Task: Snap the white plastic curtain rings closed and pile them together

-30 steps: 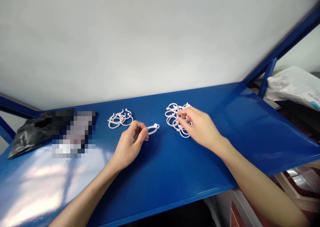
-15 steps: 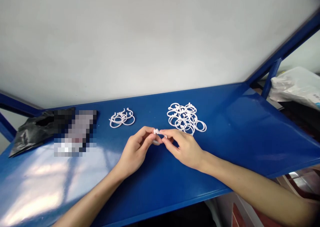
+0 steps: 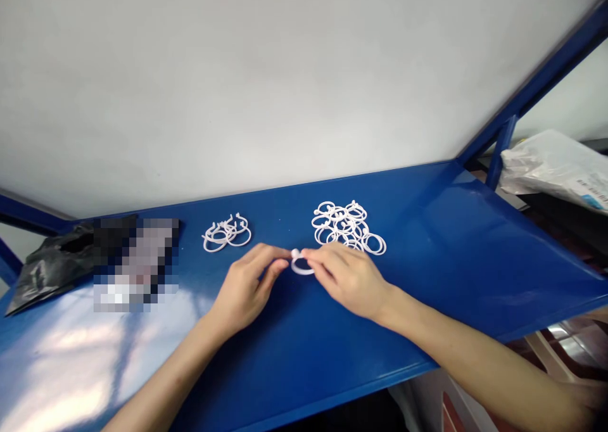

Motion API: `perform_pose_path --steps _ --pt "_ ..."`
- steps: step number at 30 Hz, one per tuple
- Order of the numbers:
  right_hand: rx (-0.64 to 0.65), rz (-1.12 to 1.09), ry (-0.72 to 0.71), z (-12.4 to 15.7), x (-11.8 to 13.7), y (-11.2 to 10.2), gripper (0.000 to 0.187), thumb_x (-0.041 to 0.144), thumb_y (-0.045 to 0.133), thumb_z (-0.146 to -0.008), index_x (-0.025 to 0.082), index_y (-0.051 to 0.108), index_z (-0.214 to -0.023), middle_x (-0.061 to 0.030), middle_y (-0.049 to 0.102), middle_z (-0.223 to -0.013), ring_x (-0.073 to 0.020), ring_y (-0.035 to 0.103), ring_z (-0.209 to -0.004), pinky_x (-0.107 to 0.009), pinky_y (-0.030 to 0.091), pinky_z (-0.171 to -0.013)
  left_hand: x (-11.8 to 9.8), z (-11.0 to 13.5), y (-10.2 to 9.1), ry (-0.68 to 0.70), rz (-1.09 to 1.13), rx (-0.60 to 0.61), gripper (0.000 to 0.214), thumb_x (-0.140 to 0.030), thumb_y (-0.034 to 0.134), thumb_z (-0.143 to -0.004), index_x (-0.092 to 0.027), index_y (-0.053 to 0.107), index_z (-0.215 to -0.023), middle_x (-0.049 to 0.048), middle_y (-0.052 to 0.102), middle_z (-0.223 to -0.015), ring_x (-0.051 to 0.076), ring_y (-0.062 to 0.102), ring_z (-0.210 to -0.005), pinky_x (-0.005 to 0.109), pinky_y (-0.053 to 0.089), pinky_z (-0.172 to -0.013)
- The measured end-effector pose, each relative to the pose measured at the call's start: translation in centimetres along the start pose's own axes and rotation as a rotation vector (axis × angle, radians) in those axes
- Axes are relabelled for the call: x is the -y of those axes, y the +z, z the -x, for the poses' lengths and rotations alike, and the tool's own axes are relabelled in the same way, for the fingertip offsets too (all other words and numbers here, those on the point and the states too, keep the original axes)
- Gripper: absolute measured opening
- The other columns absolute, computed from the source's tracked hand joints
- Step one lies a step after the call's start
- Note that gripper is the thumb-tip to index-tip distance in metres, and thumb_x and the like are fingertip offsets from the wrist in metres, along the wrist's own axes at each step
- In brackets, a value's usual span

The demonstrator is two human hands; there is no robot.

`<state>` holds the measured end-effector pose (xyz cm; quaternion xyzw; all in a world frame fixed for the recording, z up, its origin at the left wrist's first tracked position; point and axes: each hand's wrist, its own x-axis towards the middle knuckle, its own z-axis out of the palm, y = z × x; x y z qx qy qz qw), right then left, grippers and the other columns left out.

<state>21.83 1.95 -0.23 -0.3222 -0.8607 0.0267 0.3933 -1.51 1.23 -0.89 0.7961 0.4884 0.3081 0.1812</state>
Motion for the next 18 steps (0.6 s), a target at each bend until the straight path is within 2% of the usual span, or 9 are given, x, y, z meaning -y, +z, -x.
perform_pose_path --steps 2,3,5,7,10,12,18 --pt "-0.032 0.113 0.102 -0.7 -1.5 -1.4 0.017 0.018 0.052 -0.101 0.015 0.068 -0.099 -0.0085 0.072 -0.094 -0.0191 0.069 -0.088 -0.032 0.057 -0.077 1.6 -0.6 -0.5 -0.015 -0.262 -0.142 0.029 -0.039 0.045 -0.103 -0.021 0.066 -0.108 0.0088 0.073 -0.103 0.024 0.066 -0.099 0.036 0.051 -0.089" --pt "-0.036 0.175 0.202 -1.0 -2.4 -2.3 0.017 0.020 0.054 -0.100 0.015 0.069 -0.096 -0.0099 0.070 -0.097 -0.0199 0.068 -0.088 -0.033 0.056 -0.075 2.5 -0.8 -0.8 -0.036 -0.396 -0.178 0.031 -0.040 0.047 -0.102 -0.018 0.066 -0.112 0.0126 0.071 -0.108 0.029 0.064 -0.105 0.042 0.049 -0.093" --pt "-0.038 0.286 0.405 -1.4 -4.2 -4.2 0.014 0.025 0.060 -0.096 0.018 0.071 -0.093 -0.0084 0.068 -0.096 -0.0178 0.065 -0.075 -0.033 0.053 -0.068 3.9 -1.1 -1.1 -0.081 -0.599 -0.206 0.035 -0.039 0.048 -0.100 -0.015 0.064 -0.119 0.0191 0.067 -0.119 0.036 0.060 -0.109 0.050 0.047 -0.095" --pt "0.056 0.322 0.561 -1.7 -5.6 -5.9 0.010 0.023 0.062 -0.092 0.020 0.071 -0.086 -0.0048 0.068 -0.088 -0.0171 0.064 -0.072 -0.031 0.049 -0.065 4.8 -1.2 -1.2 -0.109 -0.715 -0.180 0.036 -0.037 0.048 -0.099 -0.014 0.063 -0.121 0.0207 0.066 -0.120 0.038 0.058 -0.109 0.052 0.046 -0.090" --pt "0.298 0.312 0.721 -1.7 -6.5 -7.3 0.013 0.025 0.061 -0.089 0.021 0.069 -0.078 -0.0020 0.071 -0.080 -0.0171 0.064 -0.069 -0.030 0.043 -0.059 5.1 -1.1 -1.2 -0.106 -0.773 -0.124 0.032 -0.031 0.045 -0.098 -0.016 0.064 -0.119 0.0182 0.069 -0.114 0.037 0.059 -0.105 0.049 0.046 -0.085" --pt "0.403 0.296 0.786 -1.6 -6.6 -7.5 0.015 0.028 0.060 -0.089 0.022 0.068 -0.079 -0.0007 0.071 -0.077 -0.0171 0.064 -0.067 -0.029 0.040 -0.056 5.1 -1.0 -1.2 -0.087 -0.776 -0.101 0.031 -0.028 0.044 -0.099 -0.017 0.066 -0.117 0.0166 0.070 -0.109 0.036 0.060 -0.101 0.047 0.045 -0.082" --pt "0.413 0.331 0.837 -1.8 -6.6 -6.6 0.016 0.031 0.059 -0.091 0.024 0.070 -0.081 0.0002 0.073 -0.080 -0.0175 0.065 -0.070 -0.029 0.039 -0.056 5.4 -0.8 -1.0 -0.029 -0.795 -0.108 0.025 -0.026 0.045 -0.099 -0.020 0.069 -0.105 0.0113 0.074 -0.099 0.033 0.060 -0.093 0.043 0.040 -0.077"
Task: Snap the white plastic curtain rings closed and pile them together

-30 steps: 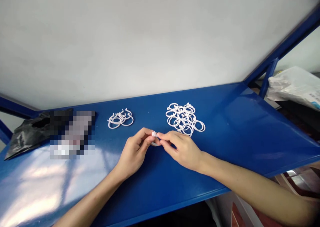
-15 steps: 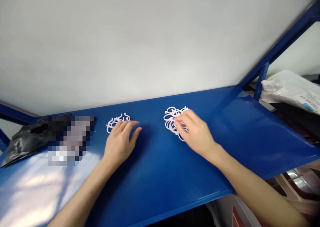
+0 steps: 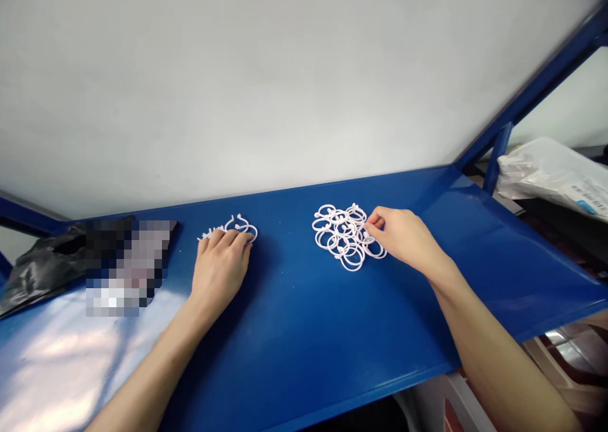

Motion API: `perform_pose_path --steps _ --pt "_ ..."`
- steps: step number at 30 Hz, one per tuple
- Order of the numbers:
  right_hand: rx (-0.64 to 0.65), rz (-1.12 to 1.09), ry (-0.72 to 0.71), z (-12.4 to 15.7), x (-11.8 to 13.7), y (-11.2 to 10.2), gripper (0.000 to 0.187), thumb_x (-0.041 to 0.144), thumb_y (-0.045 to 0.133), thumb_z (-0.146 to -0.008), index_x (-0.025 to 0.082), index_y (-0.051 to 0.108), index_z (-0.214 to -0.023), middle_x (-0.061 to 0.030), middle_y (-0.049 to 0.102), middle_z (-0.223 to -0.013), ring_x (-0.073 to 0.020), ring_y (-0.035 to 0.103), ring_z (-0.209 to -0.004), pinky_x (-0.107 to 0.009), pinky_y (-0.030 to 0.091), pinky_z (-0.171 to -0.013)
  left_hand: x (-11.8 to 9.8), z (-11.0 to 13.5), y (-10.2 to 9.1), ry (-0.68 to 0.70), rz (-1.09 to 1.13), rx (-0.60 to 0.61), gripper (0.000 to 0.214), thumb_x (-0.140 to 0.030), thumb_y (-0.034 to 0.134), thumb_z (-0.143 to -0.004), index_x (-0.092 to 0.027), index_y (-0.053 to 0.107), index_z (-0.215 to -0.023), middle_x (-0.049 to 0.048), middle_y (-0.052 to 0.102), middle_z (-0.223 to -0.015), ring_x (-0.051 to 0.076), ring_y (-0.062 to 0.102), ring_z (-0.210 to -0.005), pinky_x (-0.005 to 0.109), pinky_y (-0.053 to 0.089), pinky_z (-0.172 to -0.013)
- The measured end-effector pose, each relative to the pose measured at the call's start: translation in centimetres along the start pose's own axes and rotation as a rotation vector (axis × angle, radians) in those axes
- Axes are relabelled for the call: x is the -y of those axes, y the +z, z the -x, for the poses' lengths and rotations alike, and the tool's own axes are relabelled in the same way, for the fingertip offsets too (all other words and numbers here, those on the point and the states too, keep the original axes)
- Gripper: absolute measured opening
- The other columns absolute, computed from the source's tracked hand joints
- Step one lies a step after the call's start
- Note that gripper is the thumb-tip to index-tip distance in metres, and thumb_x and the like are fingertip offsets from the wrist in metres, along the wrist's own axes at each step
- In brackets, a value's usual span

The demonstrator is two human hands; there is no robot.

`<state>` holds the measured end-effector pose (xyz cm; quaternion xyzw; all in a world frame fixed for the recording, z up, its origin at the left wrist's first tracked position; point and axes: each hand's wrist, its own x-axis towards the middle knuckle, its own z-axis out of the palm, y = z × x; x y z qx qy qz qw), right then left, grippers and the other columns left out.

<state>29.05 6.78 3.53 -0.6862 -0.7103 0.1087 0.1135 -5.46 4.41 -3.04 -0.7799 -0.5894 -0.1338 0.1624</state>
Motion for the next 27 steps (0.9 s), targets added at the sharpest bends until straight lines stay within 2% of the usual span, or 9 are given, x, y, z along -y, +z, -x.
perform_pose_path --steps 4,9,14,18,20,22,25,27 --pt "-0.024 0.051 -0.022 -0.1 0.1 0.0 0.024 0.035 0.059 -0.092 0.024 0.074 -0.077 -0.0032 0.074 -0.084 -0.0202 0.066 -0.075 -0.030 0.038 -0.057 0.0 0.0 0.0 0.004 0.029 -0.029 0.022 -0.028 0.048 -0.100 -0.022 0.069 -0.102 0.0089 0.074 -0.097 0.031 0.061 -0.092 0.041 0.038 -0.077" --pt "-0.016 0.067 0.005 0.4 0.2 -0.3 0.029 0.038 0.056 -0.094 0.026 0.075 -0.075 -0.0015 0.070 -0.069 -0.0192 0.062 -0.063 -0.029 0.034 -0.052 -0.4 -0.1 -0.4 0.029 0.052 -0.072 0.022 -0.029 0.048 -0.101 -0.021 0.068 -0.103 0.0077 0.074 -0.096 0.029 0.061 -0.091 0.040 0.038 -0.079" --pt "0.003 0.122 0.023 0.5 0.3 -0.3 0.032 0.036 0.054 -0.095 0.025 0.072 -0.070 -0.0008 0.069 -0.065 -0.0181 0.059 -0.058 -0.029 0.032 -0.050 -0.8 -0.2 -0.7 0.084 0.117 -0.130 0.017 -0.026 0.052 -0.101 -0.020 0.068 -0.101 0.0056 0.073 -0.091 0.026 0.060 -0.087 0.039 0.038 -0.077" --pt "-0.126 0.081 0.003 0.5 0.6 -0.2 0.027 0.035 0.054 -0.095 0.024 0.075 -0.082 -0.0008 0.072 -0.069 -0.0179 0.060 -0.059 -0.029 0.033 -0.050 -1.1 -0.4 -1.0 0.152 0.238 -0.203 0.010 -0.022 0.057 -0.099 -0.020 0.067 -0.102 0.0041 0.072 -0.091 0.022 0.060 -0.084 0.035 0.041 -0.076" --pt "-0.228 0.008 -0.055 0.7 1.1 0.0 0.024 0.032 0.055 -0.096 0.023 0.075 -0.086 -0.0012 0.073 -0.073 -0.0179 0.063 -0.062 -0.030 0.038 -0.053 -1.4 -0.4 -1.3 0.208 0.331 -0.255 0.009 -0.017 0.061 -0.097 -0.020 0.066 -0.104 0.0041 0.072 -0.094 0.020 0.059 -0.085 0.033 0.044 -0.077" --pt "-0.296 -0.143 -0.183 1.2 1.9 0.5 0.021 0.030 0.057 -0.096 0.022 0.075 -0.089 -0.0018 0.075 -0.080 -0.0175 0.066 -0.069 -0.029 0.044 -0.059 -1.9 -0.2 -1.6 0.266 0.406 -0.301 0.015 -0.012 0.063 -0.094 -0.019 0.066 -0.107 0.0043 0.072 -0.096 0.018 0.059 -0.085 0.032 0.046 -0.079" --pt "-0.269 -0.424 -0.399 2.4 3.6 2.0 0.016 0.029 0.060 -0.096 0.022 0.074 -0.100 -0.0018 0.077 -0.093 -0.0149 0.069 -0.076 -0.026 0.052 -0.065 -3.1 0.3 -2.4 0.364 0.454 -0.307 0.022 -0.007 0.064 -0.092 -0.018 0.065 -0.112 0.0049 0.071 -0.097 0.017 0.058 -0.086 0.032 0.047 -0.080" --pt "-0.211 -0.548 -0.500 3.4 4.7 3.4 0.021 0.031 0.064 -0.095 0.022 0.071 -0.112 -0.0021 0.076 -0.096 -0.0136 0.069 -0.076 -0.025 0.056 -0.067 -4.0 0.8 -3.0 0.442 0.468 -0.272 0.025 -0.007 0.061 -0.094 -0.016 0.065 -0.116 0.0065 0.072 -0.102 0.018 0.058 -0.090 0.033 0.047 -0.082"
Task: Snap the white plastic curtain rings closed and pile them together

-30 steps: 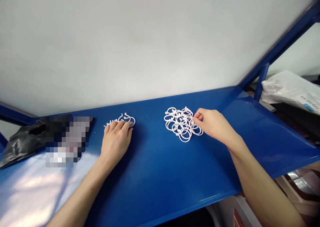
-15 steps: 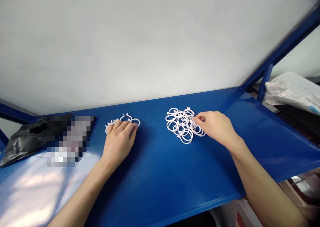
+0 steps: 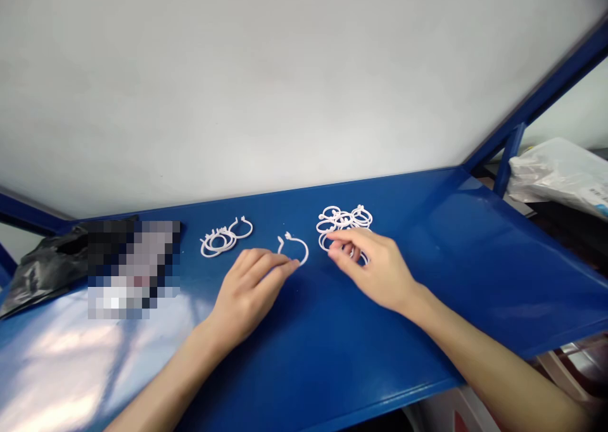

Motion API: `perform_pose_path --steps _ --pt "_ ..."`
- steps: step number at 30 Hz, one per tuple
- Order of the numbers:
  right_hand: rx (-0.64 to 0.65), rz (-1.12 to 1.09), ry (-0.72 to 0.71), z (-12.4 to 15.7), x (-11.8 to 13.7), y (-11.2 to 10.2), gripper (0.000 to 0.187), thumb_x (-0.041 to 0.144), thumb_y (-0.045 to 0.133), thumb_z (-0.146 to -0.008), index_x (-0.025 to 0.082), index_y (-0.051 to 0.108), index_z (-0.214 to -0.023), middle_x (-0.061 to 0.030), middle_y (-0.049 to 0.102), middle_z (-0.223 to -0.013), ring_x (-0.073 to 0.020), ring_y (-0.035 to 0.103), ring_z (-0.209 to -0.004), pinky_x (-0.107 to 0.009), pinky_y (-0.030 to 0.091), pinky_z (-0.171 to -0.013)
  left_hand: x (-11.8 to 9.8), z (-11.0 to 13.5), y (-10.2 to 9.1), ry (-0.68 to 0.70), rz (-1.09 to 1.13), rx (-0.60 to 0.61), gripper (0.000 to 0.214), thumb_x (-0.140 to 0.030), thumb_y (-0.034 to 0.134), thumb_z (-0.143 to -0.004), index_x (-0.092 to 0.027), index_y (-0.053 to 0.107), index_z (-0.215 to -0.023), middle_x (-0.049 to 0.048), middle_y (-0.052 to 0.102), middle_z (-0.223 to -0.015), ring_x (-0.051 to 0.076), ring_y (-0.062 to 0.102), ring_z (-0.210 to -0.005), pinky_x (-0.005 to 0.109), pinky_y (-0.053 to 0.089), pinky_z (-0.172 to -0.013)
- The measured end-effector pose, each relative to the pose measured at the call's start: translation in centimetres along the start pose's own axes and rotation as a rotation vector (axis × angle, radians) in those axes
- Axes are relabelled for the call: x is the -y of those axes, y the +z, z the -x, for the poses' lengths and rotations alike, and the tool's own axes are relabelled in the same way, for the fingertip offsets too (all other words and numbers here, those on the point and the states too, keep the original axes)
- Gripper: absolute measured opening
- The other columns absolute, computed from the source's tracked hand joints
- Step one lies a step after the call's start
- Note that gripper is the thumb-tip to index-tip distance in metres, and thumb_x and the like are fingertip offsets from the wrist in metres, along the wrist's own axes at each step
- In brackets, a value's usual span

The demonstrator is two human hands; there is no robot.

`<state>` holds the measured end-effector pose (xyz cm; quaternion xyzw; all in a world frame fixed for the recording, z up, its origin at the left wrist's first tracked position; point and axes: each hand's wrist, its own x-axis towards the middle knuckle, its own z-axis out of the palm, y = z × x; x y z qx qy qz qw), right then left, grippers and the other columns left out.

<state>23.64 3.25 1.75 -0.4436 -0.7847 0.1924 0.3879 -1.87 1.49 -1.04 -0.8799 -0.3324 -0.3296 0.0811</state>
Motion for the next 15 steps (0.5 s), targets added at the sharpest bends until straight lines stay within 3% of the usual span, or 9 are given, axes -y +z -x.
perform_pose_path --steps 2,4,6,10,12,15 --pt "0.030 -0.093 -0.044 0.9 0.5 1.5 0.029 0.032 0.067 -0.093 0.021 0.066 -0.120 -0.0022 0.076 -0.096 -0.0126 0.069 -0.074 -0.025 0.058 -0.069 -1.0 -0.1 -0.1 0.070 0.040 0.042 0.026 -0.007 0.056 -0.097 -0.014 0.064 -0.120 0.0082 0.072 -0.106 0.019 0.059 -0.093 0.034 0.047 -0.082" --pt "0.021 -0.150 -0.052 1.6 0.9 2.6 0.022 0.027 0.064 -0.095 0.020 0.066 -0.116 -0.0007 0.076 -0.090 -0.0111 0.070 -0.071 -0.023 0.058 -0.067 -1.8 -0.1 -0.1 0.115 0.080 0.064 0.027 -0.007 0.053 -0.098 -0.014 0.063 -0.121 0.0079 0.072 -0.106 0.019 0.060 -0.094 0.034 0.048 -0.081" --pt "-0.015 -0.171 -0.038 1.9 1.0 3.2 0.015 0.022 0.061 -0.097 0.021 0.066 -0.110 0.0007 0.075 -0.084 -0.0105 0.071 -0.070 -0.021 0.057 -0.065 -2.4 -0.1 0.1 0.070 0.140 0.033 0.023 -0.009 0.056 -0.097 -0.015 0.063 -0.117 0.0061 0.072 -0.102 0.018 0.062 -0.091 0.031 0.050 -0.080" --pt "-0.072 -0.170 -0.057 1.9 1.1 3.4 0.012 0.019 0.062 -0.096 0.021 0.066 -0.107 0.0016 0.075 -0.082 -0.0100 0.071 -0.069 -0.019 0.057 -0.064 -2.8 -0.2 0.4 -0.363 0.258 -0.122 0.015 -0.023 0.065 -0.095 -0.018 0.061 -0.109 0.0036 0.070 -0.093 0.014 0.066 -0.081 0.024 0.055 -0.073" --pt "-0.074 -0.167 -0.095 2.0 1.0 3.4 0.011 0.017 0.063 -0.095 0.020 0.066 -0.105 0.0013 0.075 -0.082 -0.0098 0.071 -0.069 -0.019 0.057 -0.063 -2.8 -0.3 0.6 -0.560 0.368 -0.069 0.018 -0.030 0.061 -0.097 -0.020 0.063 -0.112 0.0022 0.073 -0.093 0.013 0.069 -0.077 0.023 0.057 -0.071" --pt "-0.037 -0.179 -0.161 2.2 0.9 3.8 0.008 0.015 0.062 -0.096 0.020 0.067 -0.099 -0.0002 0.076 -0.085 -0.0111 0.072 -0.072 -0.021 0.057 -0.066 -2.9 -0.3 0.7 -0.708 0.537 0.038 0.022 -0.037 0.055 -0.100 -0.023 0.070 -0.108 0.0010 0.078 -0.092 0.014 0.074 -0.076 0.023 0.058 -0.069"
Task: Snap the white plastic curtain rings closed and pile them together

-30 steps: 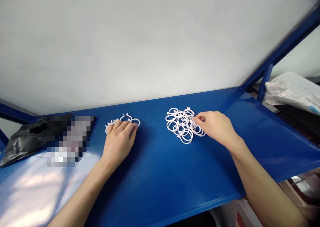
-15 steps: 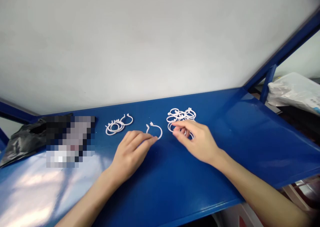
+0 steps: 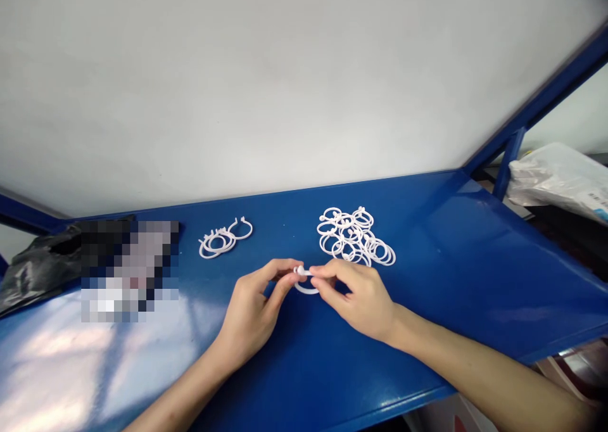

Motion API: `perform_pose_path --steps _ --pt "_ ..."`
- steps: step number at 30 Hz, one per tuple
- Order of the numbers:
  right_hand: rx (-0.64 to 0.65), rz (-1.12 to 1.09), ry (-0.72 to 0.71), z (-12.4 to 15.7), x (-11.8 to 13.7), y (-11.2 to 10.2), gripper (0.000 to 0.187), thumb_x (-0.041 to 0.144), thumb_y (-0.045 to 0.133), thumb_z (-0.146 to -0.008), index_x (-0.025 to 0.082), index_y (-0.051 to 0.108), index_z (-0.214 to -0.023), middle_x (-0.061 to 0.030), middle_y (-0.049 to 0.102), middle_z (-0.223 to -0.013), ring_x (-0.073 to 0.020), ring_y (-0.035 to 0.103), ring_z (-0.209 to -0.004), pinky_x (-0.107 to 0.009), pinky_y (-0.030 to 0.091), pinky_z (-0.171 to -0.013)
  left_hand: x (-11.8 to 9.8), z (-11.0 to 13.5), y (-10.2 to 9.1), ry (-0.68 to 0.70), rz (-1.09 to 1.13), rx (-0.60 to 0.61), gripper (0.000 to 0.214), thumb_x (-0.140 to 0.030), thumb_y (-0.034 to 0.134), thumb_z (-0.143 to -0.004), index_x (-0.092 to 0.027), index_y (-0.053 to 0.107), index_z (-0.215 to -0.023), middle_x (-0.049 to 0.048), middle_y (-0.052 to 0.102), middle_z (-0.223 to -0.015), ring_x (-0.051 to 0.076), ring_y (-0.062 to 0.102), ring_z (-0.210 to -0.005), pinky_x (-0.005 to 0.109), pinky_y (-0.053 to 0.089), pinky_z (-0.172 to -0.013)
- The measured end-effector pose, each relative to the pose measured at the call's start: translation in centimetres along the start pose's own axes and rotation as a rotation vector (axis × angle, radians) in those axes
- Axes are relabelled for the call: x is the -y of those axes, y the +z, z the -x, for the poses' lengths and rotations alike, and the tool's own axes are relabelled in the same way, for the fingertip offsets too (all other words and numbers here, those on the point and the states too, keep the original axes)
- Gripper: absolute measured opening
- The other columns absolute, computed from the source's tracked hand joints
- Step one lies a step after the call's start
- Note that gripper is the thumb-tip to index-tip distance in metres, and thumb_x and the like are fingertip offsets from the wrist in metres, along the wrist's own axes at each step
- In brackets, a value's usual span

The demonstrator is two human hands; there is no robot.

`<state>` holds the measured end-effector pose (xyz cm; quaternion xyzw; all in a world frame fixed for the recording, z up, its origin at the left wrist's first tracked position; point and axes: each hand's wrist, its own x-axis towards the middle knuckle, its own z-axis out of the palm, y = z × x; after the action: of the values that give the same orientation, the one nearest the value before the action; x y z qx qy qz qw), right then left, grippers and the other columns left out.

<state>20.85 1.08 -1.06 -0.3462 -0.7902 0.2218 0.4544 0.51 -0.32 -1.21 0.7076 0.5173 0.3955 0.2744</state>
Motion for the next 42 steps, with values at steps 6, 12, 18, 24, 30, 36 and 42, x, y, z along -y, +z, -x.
perform_pose_path --steps 6,12,18,24,30,36,42 --pt "0.051 -0.037 -0.053 0.5 -0.1 0.6 0.010 0.018 0.059 -0.100 0.020 0.069 -0.098 -0.0026 0.076 -0.090 -0.0133 0.073 -0.081 -0.026 0.060 -0.074 0.2 0.6 0.3 -0.069 0.062 -0.037 0.023 -0.037 0.058 -0.096 -0.024 0.075 -0.087 0.0015 0.080 -0.092 0.018 0.077 -0.083 0.025 0.061 -0.074" --pt "0.020 0.034 -0.062 0.6 0.6 0.4 0.015 0.018 0.056 -0.101 0.018 0.070 -0.096 -0.0028 0.074 -0.085 -0.0125 0.070 -0.077 -0.026 0.059 -0.071 0.1 0.9 0.4 -0.007 0.041 -0.087 0.020 -0.034 0.060 -0.095 -0.025 0.075 -0.087 -0.0001 0.080 -0.088 0.016 0.077 -0.079 0.022 0.060 -0.071" --pt "0.136 0.152 -0.165 1.2 0.3 0.7 0.020 0.013 0.050 -0.103 0.014 0.069 -0.098 -0.0048 0.073 -0.082 -0.0144 0.069 -0.075 -0.027 0.058 -0.072 0.1 1.1 0.8 0.047 0.026 -0.090 0.023 -0.027 0.058 -0.096 -0.022 0.070 -0.077 0.0001 0.079 -0.084 0.015 0.077 -0.079 0.019 0.059 -0.069" --pt "0.112 0.252 -0.190 0.2 -0.6 -0.2 0.022 0.014 0.049 -0.102 0.017 0.070 -0.106 -0.0063 0.075 -0.092 -0.0167 0.070 -0.084 -0.030 0.060 -0.076 1.0 -0.3 0.1 0.144 -0.087 0.036 0.020 -0.031 0.056 -0.099 -0.023 0.074 -0.101 0.0026 0.079 -0.092 0.017 0.075 -0.080 0.024 0.059 -0.072" --pt "-0.167 0.568 0.148 -3.4 -4.0 -6.6 0.017 0.024 0.059 -0.097 0.019 0.075 -0.100 -0.0084 0.072 -0.096 -0.0193 0.068 -0.080 -0.034 0.056 -0.073 4.6 -3.0 -2.6 0.213 -0.793 -0.244 0.035 -0.035 0.054 -0.099 -0.017 0.065 -0.128 0.0174 0.071 -0.122 0.035 0.061 -0.110 0.052 0.049 -0.092" --pt "0.073 0.586 0.603 -4.2 -6.9 -11.3 0.010 0.024 0.066 -0.088 0.020 0.076 -0.091 -0.0034 0.076 -0.084 -0.0192 0.070 -0.076 -0.032 0.051 -0.070 6.2 -3.3 -3.5 0.123 -1.025 -0.114 0.028 -0.029 0.049 -0.099 -0.016 0.067 -0.115 0.0156 0.073 -0.107 0.038 0.059 -0.104 0.048 0.042 -0.082" --pt "0.120 0.612 0.643 -4.2 -7.2 -11.2 0.009 0.023 0.065 -0.088 0.020 0.074 -0.087 -0.0028 0.077 -0.087 -0.0180 0.070 -0.078 -0.030 0.049 -0.070 6.2 -3.3 -3.6 0.144 -1.009 -0.124 0.025 -0.026 0.046 -0.100 -0.019 0.068 -0.111 0.0115 0.074 -0.096 0.034 0.060 -0.097 0.044 0.038 -0.079"
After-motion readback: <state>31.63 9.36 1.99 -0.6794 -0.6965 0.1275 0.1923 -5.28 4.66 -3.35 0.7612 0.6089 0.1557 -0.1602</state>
